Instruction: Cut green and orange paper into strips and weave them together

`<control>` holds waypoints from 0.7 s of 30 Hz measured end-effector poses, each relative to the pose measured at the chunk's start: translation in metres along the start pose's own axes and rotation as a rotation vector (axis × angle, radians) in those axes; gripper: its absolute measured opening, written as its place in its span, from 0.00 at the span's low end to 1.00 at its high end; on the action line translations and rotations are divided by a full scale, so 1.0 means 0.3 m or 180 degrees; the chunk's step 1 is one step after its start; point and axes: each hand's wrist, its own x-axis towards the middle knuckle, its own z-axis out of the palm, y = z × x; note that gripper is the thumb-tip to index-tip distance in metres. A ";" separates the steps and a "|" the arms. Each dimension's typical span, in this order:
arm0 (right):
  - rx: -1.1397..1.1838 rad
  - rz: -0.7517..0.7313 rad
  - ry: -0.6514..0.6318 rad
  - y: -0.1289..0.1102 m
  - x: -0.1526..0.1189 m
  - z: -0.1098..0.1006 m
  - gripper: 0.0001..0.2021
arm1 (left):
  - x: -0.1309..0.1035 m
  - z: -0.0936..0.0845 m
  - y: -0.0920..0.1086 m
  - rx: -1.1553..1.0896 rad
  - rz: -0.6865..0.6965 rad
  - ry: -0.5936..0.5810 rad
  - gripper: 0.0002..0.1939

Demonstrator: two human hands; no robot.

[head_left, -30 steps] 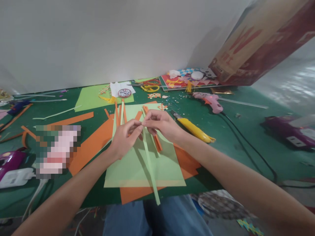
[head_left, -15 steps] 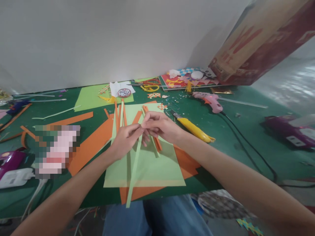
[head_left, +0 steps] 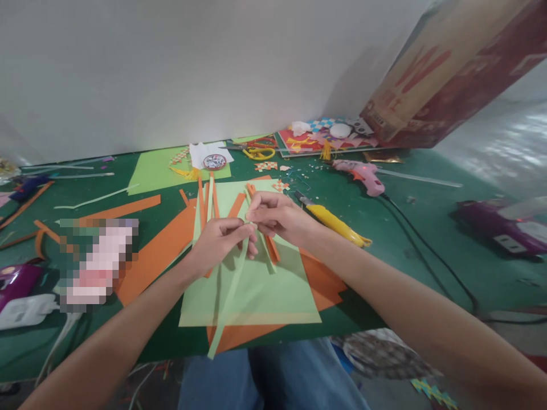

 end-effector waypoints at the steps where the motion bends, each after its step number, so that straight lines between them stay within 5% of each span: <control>1: 0.0011 -0.0009 -0.0006 0.000 0.000 -0.001 0.08 | 0.000 0.000 0.000 0.0009 0.0006 0.0003 0.15; 21: 0.0068 -0.0399 0.0366 -0.008 0.000 -0.007 0.09 | -0.009 0.003 0.015 0.0921 0.0124 0.0004 0.20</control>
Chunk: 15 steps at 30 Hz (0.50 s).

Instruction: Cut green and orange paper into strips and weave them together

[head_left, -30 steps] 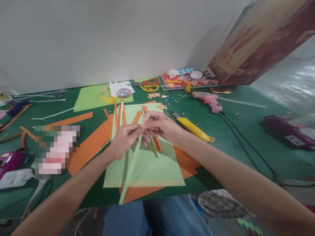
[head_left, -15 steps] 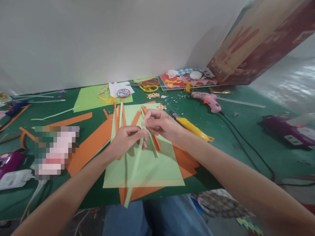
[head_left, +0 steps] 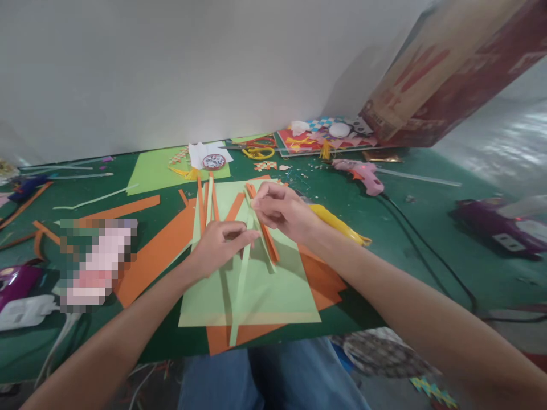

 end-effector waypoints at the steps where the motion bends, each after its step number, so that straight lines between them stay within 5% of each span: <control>1: 0.0002 -0.0012 0.0034 0.000 0.001 0.001 0.08 | 0.000 -0.001 0.002 0.0005 -0.0019 -0.0002 0.20; 15: 0.0125 -0.0462 0.0516 -0.041 0.023 -0.042 0.09 | -0.001 0.001 -0.009 0.0008 0.0075 -0.0292 0.19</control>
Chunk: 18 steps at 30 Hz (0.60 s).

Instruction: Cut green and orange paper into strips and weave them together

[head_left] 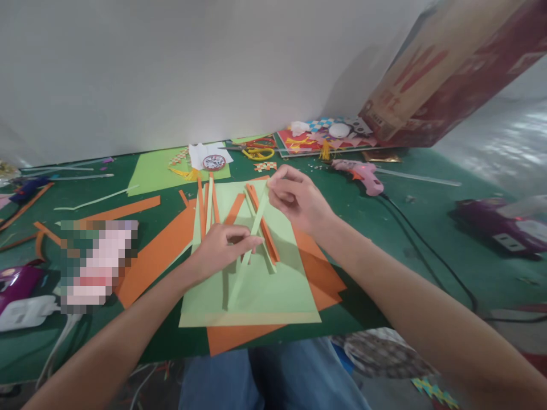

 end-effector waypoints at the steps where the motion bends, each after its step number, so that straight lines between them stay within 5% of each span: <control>1: -0.0003 -0.0051 0.0039 -0.005 0.005 -0.007 0.08 | -0.001 0.001 0.000 0.0003 0.0006 -0.0041 0.19; 12: -0.0016 -0.0532 0.0820 -0.086 0.067 -0.126 0.17 | -0.009 0.013 0.003 0.0144 -0.0075 -0.0667 0.19; 18: -0.0633 -0.0424 0.0846 -0.069 0.057 -0.111 0.14 | -0.003 0.012 0.001 0.0232 0.0117 0.0290 0.19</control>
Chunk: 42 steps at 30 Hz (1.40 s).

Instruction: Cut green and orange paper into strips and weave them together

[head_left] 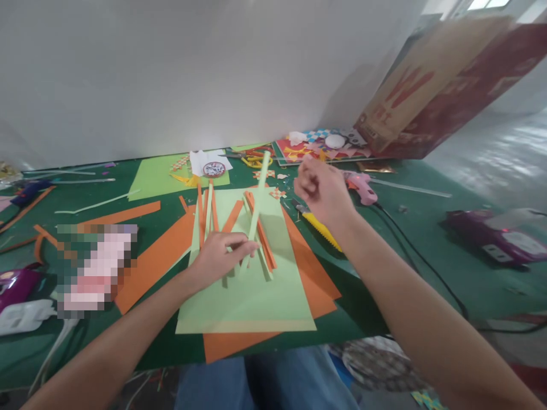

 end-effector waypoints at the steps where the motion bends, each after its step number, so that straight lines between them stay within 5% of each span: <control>1: -0.0293 0.0124 -0.0235 0.005 -0.017 0.018 0.14 | 0.002 -0.004 -0.001 -0.0001 0.0013 0.0191 0.19; 4: -0.1032 0.0560 -0.1415 0.016 -0.077 0.074 0.15 | 0.008 -0.013 -0.005 0.0014 0.0012 0.0412 0.19; 8: -0.1097 0.0575 -0.1859 0.016 -0.133 0.120 0.12 | 0.011 -0.015 -0.009 0.0087 -0.0060 0.0285 0.20; 13: -0.0825 0.0202 -0.1530 0.011 -0.119 0.111 0.14 | 0.006 -0.022 -0.001 -0.0072 -0.0224 0.0136 0.18; 20: -0.0129 -0.0049 -0.0089 -0.031 -0.030 0.032 0.16 | 0.017 -0.045 -0.024 0.0582 -0.0288 0.0246 0.18; 22: -0.0635 0.0276 -0.0202 -0.039 -0.024 0.023 0.16 | 0.024 -0.052 -0.040 0.1275 -0.0358 0.0584 0.16; 26: -0.2730 0.1209 -0.1426 -0.017 -0.046 0.037 0.11 | 0.031 -0.051 -0.061 0.2223 -0.0301 0.0846 0.06; 29: -0.3709 0.1124 -0.2129 0.019 -0.070 0.052 0.18 | 0.033 -0.041 -0.067 0.2489 -0.0286 0.0703 0.06; 36: -0.4641 0.0572 -0.1672 0.034 -0.097 0.082 0.20 | 0.040 -0.056 -0.082 0.2239 -0.0382 0.0682 0.07; 42: -0.4823 0.0202 -0.1438 0.056 -0.116 0.118 0.13 | 0.042 -0.061 -0.092 0.2161 -0.0228 0.0705 0.06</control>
